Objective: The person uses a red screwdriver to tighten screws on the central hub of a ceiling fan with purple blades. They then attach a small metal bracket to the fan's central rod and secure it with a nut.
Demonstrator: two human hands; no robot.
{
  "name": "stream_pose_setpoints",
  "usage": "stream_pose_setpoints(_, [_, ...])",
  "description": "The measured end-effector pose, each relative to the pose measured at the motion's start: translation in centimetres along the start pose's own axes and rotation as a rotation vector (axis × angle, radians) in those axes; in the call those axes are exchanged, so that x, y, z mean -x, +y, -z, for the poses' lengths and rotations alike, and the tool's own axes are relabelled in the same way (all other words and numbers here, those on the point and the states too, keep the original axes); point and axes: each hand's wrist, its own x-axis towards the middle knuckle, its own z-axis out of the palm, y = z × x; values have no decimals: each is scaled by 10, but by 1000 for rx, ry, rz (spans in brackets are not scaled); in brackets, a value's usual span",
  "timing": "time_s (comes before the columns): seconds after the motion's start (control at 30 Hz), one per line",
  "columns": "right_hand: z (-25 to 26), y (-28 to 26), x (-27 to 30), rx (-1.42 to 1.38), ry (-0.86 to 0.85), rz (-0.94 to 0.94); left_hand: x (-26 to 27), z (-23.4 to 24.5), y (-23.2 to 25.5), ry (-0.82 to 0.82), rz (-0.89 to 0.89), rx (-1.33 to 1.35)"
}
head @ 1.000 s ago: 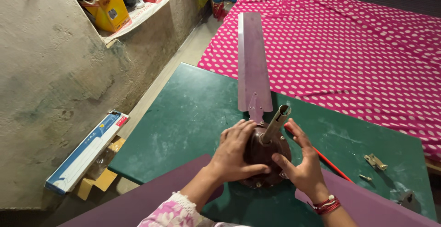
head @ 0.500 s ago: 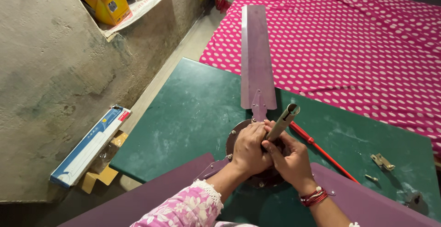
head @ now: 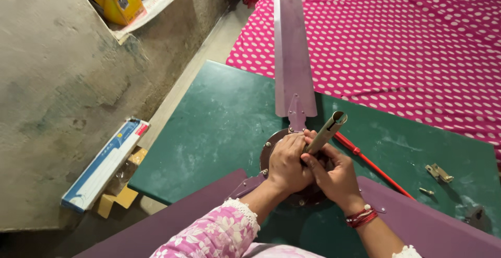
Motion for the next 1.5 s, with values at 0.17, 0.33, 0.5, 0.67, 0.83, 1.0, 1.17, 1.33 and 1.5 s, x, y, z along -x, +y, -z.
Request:
stream_pose_setpoints(0.17, [4, -34, -6, 111, 37, -18, -3, 5, -2, -143, 88, -36])
stream_pose_setpoints(0.33, [-4, -71, -19, -89, 118, 198, 3, 11, 3, -189, 120, -61])
stream_pose_setpoints(0.5, [-40, -74, -26, -85, 229, 214, 6, 12, 0, -167, 69, -78])
stream_pose_setpoints(0.67, [-38, -71, -40, -203, 254, 76, 0, 23, -5, -202, 57, -86])
stream_pose_setpoints(0.83, [-8, -73, -56, -288, 7, -58, -14, 33, -1, -215, 49, -67])
stream_pose_setpoints(1.0, [12, -68, -55, -224, -97, 61, -38, 32, 9, -208, 78, 120])
stream_pose_setpoints(1.17, [44, -56, -30, -304, 74, 43, -71, 23, 27, -210, 151, 354])
stream_pose_setpoints(1.33, [73, -38, 2, 109, 223, -112, -89, 13, 38, -386, 342, 428])
stream_pose_setpoints(1.5, [96, -25, 27, 1151, 95, -181, -85, -4, 36, -425, 482, 647])
